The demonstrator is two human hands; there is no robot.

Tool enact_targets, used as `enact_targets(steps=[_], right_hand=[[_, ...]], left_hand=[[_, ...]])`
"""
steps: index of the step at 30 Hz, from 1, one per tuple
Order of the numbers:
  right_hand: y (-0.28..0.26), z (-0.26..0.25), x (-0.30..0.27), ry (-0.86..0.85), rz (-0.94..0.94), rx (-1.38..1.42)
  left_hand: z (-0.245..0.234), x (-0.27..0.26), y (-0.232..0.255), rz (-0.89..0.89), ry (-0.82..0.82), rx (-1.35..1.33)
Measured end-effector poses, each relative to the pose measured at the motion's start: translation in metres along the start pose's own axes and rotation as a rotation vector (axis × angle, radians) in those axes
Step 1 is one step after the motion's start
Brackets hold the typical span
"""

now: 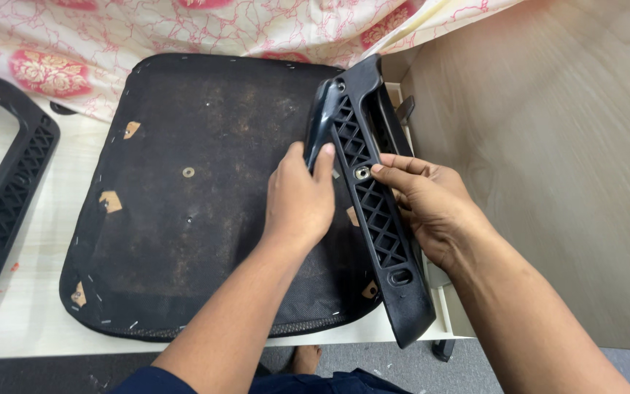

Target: The person uses a screwdriver to remove screws from a chair armrest, detaches it, and then reattaches it by aligning the holes and inserting screws by hand. The person works on the chair seat placed on a table.

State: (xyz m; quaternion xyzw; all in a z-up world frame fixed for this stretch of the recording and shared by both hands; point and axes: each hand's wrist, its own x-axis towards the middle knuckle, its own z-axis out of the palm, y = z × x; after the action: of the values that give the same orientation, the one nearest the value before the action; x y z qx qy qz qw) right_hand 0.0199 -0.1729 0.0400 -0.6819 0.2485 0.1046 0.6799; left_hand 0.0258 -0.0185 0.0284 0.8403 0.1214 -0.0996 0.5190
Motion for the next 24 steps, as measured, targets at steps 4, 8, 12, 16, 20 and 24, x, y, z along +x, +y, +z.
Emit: enact_targets(steps=[4,8,12,16,20,24], right_hand=[[-0.001,0.007,-0.004,-0.06,0.079,-0.14],[0.006,0.02,-0.01,-0.131,0.02,-0.164],[0.007,0.025,-0.013,-0.074,0.003,-0.237],[0.006,0.034,-0.021,-0.035,0.054,-0.24],[0.014,0.036,-0.025,-0.07,0.073,-0.175],[0.029,0.021,-0.011,-0.082,0.069,-0.157]], left_hand=[[-0.005,0.009,-0.02,0.007,-0.072,-0.088],[-0.013,0.011,-0.032,-0.02,-0.239,-0.188],[-0.015,0.006,-0.037,-0.04,-0.303,-0.322],[-0.017,-0.004,-0.044,-0.102,-0.31,-0.265],[-0.011,-0.009,-0.048,-0.212,-0.28,-0.264],[0.003,-0.013,-0.053,-0.281,-0.247,-0.519]])
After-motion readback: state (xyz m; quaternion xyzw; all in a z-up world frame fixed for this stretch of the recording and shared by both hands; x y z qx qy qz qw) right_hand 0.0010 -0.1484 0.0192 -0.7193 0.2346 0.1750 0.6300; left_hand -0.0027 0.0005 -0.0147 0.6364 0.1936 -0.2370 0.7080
